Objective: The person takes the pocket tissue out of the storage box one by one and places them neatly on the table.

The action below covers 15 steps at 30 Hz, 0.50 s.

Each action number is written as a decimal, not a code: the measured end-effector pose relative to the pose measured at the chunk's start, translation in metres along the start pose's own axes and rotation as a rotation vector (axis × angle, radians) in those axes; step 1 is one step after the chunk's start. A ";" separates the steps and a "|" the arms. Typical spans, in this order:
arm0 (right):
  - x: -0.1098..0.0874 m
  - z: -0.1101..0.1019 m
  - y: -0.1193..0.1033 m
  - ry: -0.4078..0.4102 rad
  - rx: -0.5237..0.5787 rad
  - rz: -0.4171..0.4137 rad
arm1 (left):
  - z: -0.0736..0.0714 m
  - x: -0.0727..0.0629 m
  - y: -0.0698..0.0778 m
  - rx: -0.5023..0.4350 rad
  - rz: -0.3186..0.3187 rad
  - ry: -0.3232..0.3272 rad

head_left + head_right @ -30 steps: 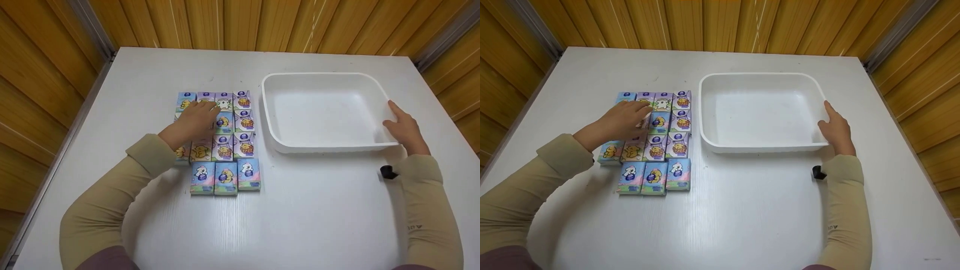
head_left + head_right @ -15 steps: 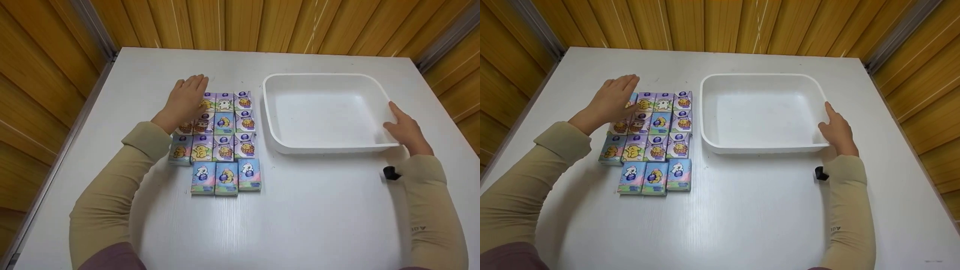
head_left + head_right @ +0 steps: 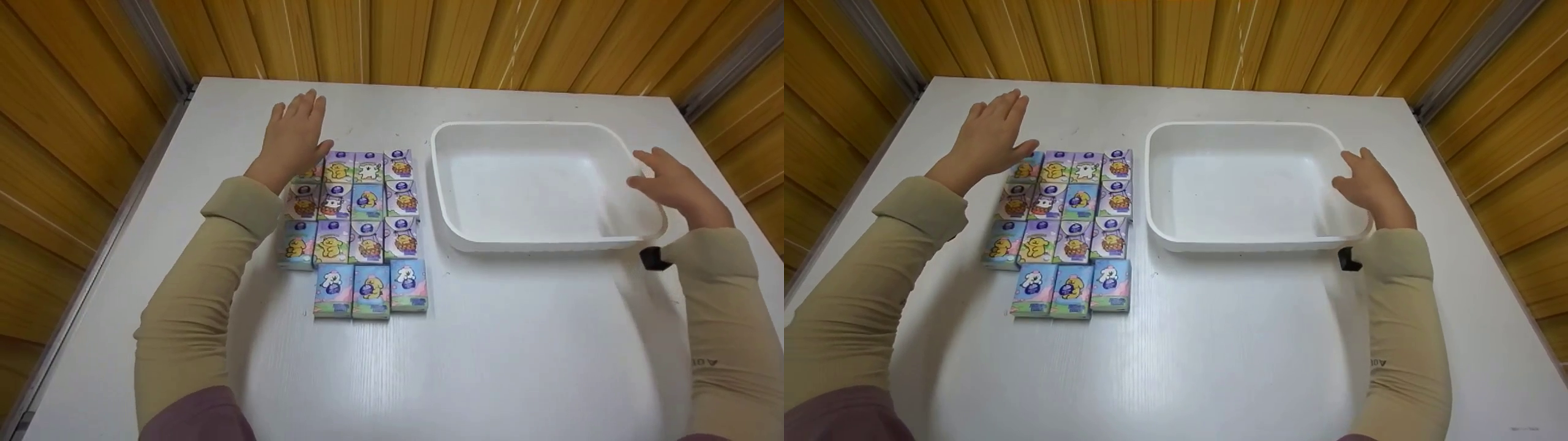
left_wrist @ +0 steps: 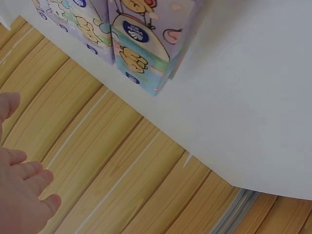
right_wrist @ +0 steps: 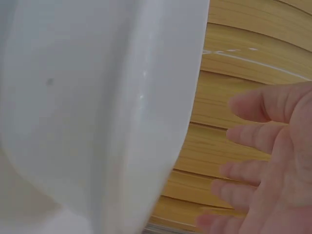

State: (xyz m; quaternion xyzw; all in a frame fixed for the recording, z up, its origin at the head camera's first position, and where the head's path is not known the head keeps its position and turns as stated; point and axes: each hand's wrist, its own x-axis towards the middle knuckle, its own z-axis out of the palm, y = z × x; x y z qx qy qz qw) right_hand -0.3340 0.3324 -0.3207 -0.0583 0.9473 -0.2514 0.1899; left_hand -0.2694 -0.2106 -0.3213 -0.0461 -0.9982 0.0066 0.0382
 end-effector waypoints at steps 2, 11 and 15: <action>0.000 -0.004 -0.010 0.008 -0.010 -0.019 | -0.002 0.005 0.005 0.001 -0.002 0.011; 0.008 -0.011 -0.062 -0.003 -0.041 -0.084 | -0.010 0.026 0.026 0.005 -0.021 0.046; 0.014 -0.010 -0.085 0.009 -0.057 -0.116 | -0.015 0.032 0.032 0.008 -0.045 0.061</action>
